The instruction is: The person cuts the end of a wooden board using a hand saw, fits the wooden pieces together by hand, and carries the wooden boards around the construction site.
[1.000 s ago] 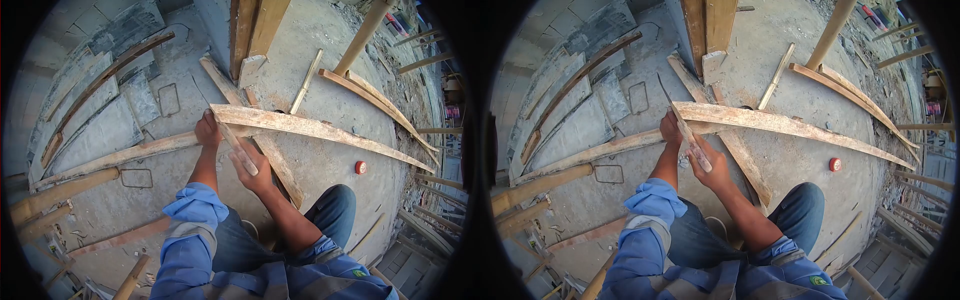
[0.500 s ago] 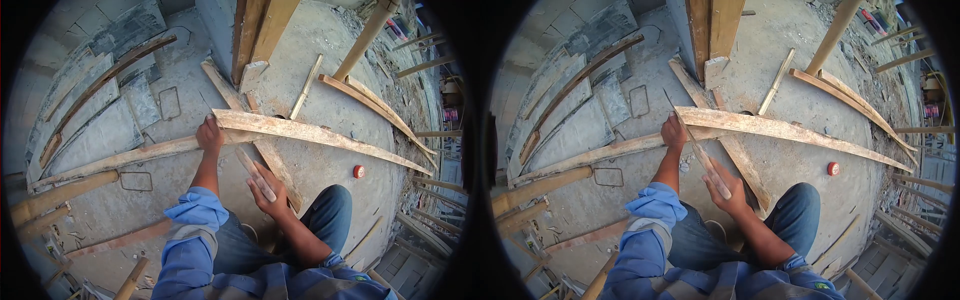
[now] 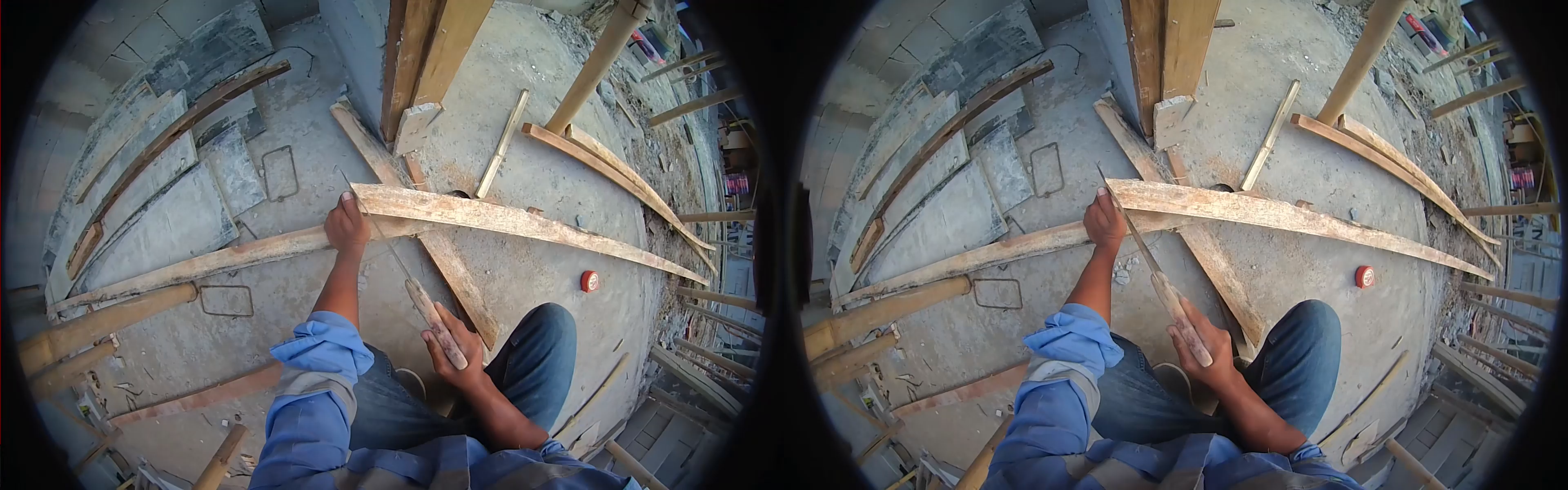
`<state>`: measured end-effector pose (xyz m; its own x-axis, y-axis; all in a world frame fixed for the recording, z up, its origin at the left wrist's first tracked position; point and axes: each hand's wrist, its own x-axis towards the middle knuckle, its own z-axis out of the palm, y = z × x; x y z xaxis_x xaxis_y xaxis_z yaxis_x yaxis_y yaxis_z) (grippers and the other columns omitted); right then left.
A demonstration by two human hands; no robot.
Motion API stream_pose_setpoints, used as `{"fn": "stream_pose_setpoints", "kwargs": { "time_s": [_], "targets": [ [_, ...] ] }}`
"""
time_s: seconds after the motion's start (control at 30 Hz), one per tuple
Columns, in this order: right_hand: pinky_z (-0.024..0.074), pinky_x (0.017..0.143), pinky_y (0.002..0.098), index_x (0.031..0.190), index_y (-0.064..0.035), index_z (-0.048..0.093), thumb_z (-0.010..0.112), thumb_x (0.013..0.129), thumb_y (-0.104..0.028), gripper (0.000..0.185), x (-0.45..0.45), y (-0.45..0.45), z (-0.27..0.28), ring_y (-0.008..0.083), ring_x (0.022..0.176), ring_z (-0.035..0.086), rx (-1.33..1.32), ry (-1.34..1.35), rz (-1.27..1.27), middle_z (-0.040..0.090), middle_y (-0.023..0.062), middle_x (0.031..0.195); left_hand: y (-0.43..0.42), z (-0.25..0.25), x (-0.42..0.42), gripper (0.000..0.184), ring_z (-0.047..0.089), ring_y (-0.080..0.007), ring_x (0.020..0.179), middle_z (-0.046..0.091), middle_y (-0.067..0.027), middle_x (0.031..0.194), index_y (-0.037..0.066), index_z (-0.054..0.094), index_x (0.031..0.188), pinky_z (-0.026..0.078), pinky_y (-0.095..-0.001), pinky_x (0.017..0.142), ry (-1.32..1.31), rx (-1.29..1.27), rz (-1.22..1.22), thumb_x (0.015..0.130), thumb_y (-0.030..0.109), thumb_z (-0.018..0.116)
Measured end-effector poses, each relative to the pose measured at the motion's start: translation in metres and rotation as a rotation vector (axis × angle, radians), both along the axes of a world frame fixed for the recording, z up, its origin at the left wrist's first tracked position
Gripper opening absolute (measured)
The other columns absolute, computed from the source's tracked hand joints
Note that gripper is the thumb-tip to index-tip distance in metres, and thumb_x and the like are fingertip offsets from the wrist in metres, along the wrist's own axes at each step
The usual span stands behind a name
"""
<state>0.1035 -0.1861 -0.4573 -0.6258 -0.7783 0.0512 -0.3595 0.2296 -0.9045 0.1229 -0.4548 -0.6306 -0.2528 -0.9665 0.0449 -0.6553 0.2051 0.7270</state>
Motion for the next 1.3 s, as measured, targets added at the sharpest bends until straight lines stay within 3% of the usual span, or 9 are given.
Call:
{"fn": "stream_pose_setpoints", "kwargs": {
  "time_s": [0.07, 0.23, 0.3, 0.43, 0.57, 0.63, 0.9, 1.07, 1.3],
  "targets": [
    [0.0595, 0.079, 0.0357, 0.134, 0.0033, 0.06, 0.075, 0.091, -0.011, 0.048, 0.003, 0.003, 0.017, 0.0328, 0.097, 0.076, 0.024, 0.013, -0.016, 0.072, 0.0254, 0.112, 0.003, 0.0, 0.004, 0.056, 0.066, -0.0504, 0.083, 0.07, -0.0266, 0.084, 0.007, 0.073, 0.095, 0.048, -0.0598, 0.077, -0.026, -0.025, -0.009, 0.105, 0.043, 0.032],
    [0.0553, 0.08, 0.031, 0.135, 0.0012, 0.061, 0.075, 0.093, -0.011, 0.046, -0.023, -0.131, -0.021, 0.0205, 0.089, 0.073, -0.004, -0.079, 0.004, 0.075, 0.0164, 0.103, -0.003, 0.012, 0.001, 0.054, 0.066, -0.0504, 0.078, 0.07, -0.0258, 0.081, 0.008, 0.073, 0.093, 0.05, -0.0594, 0.072, -0.034, 0.021, -0.028, 0.105, 0.041, 0.032],
    [0.0547, 0.078, 0.031, 0.135, 0.0002, 0.061, 0.074, 0.094, -0.012, 0.045, -0.024, -0.116, -0.018, 0.0203, 0.086, 0.072, 0.0, -0.145, -0.001, 0.075, 0.0164, 0.101, 0.002, 0.022, 0.003, 0.054, 0.066, -0.0503, 0.077, 0.07, -0.0257, 0.08, 0.008, 0.073, 0.094, 0.05, -0.0594, 0.071, -0.027, -0.006, -0.052, 0.106, 0.04, 0.031],
    [0.0582, 0.091, 0.0365, 0.138, 0.007, 0.056, 0.075, 0.091, -0.007, 0.053, -0.003, 0.021, 0.021, 0.0312, 0.113, 0.072, 0.104, -0.001, 0.066, 0.071, 0.0263, 0.118, 0.001, 0.013, -0.002, 0.054, 0.067, -0.0502, 0.08, 0.07, -0.0262, 0.08, 0.007, 0.072, 0.093, 0.05, -0.0597, 0.072, -0.008, -0.02, -0.019, 0.106, 0.041, 0.032],
    [0.0585, 0.082, 0.0368, 0.137, 0.0003, 0.059, 0.075, 0.092, -0.013, 0.049, -0.023, -0.089, -0.017, 0.0354, 0.102, 0.074, -0.047, -0.033, 0.023, 0.072, 0.025, 0.114, 0.002, 0.005, 0.0, 0.055, 0.066, -0.0508, 0.076, 0.069, -0.0271, 0.077, 0.006, 0.071, 0.093, 0.05, -0.0593, 0.068, -0.018, -0.138, -0.039, 0.106, 0.043, 0.032],
    [0.0545, 0.086, 0.033, 0.135, 0.001, 0.061, 0.074, 0.093, -0.012, 0.046, -0.031, -0.158, -0.037, 0.0241, 0.101, 0.073, -0.093, -0.076, -0.014, 0.072, 0.022, 0.11, -0.004, 0.009, 0.0, 0.053, 0.066, -0.0502, 0.073, 0.068, -0.0268, 0.074, 0.006, 0.071, 0.093, 0.05, -0.0587, 0.064, 0.035, -0.056, -0.029, 0.106, 0.041, 0.035],
    [0.0557, 0.095, 0.0339, 0.138, 0.0069, 0.057, 0.076, 0.091, -0.008, 0.053, 0.003, 0.007, 0.021, 0.0273, 0.109, 0.073, 0.107, -0.04, 0.014, 0.072, 0.0245, 0.119, 0.006, -0.002, 0.004, 0.045, 0.067, -0.0484, 0.082, 0.071, -0.0248, 0.086, 0.005, 0.069, 0.102, 0.051, -0.058, 0.073, -0.058, -0.098, -0.03, 0.104, 0.038, 0.038],
    [0.0562, 0.085, 0.0372, 0.133, 0.003, 0.06, 0.074, 0.094, -0.014, 0.045, -0.035, -0.155, -0.034, 0.0268, 0.098, 0.073, -0.002, -0.131, -0.004, 0.073, 0.0198, 0.114, 0.002, 0.014, 0.002, 0.053, 0.067, -0.0487, 0.08, 0.071, -0.0245, 0.081, 0.007, 0.072, 0.094, 0.051, -0.0584, 0.074, -0.042, -0.034, -0.069, 0.106, 0.04, 0.032],
    [0.0585, 0.082, 0.0348, 0.136, 0.002, 0.059, 0.074, 0.092, -0.011, 0.048, -0.01, 0.007, 0.016, 0.0291, 0.098, 0.076, 0.031, 0.022, 0.026, 0.073, 0.024, 0.112, 0.001, 0.012, -0.001, 0.051, 0.066, -0.0514, 0.08, 0.071, -0.0253, 0.089, 0.004, 0.07, 0.098, 0.05, -0.0594, 0.075, -0.039, -0.019, -0.019, 0.104, 0.041, 0.035]
  ]
}}
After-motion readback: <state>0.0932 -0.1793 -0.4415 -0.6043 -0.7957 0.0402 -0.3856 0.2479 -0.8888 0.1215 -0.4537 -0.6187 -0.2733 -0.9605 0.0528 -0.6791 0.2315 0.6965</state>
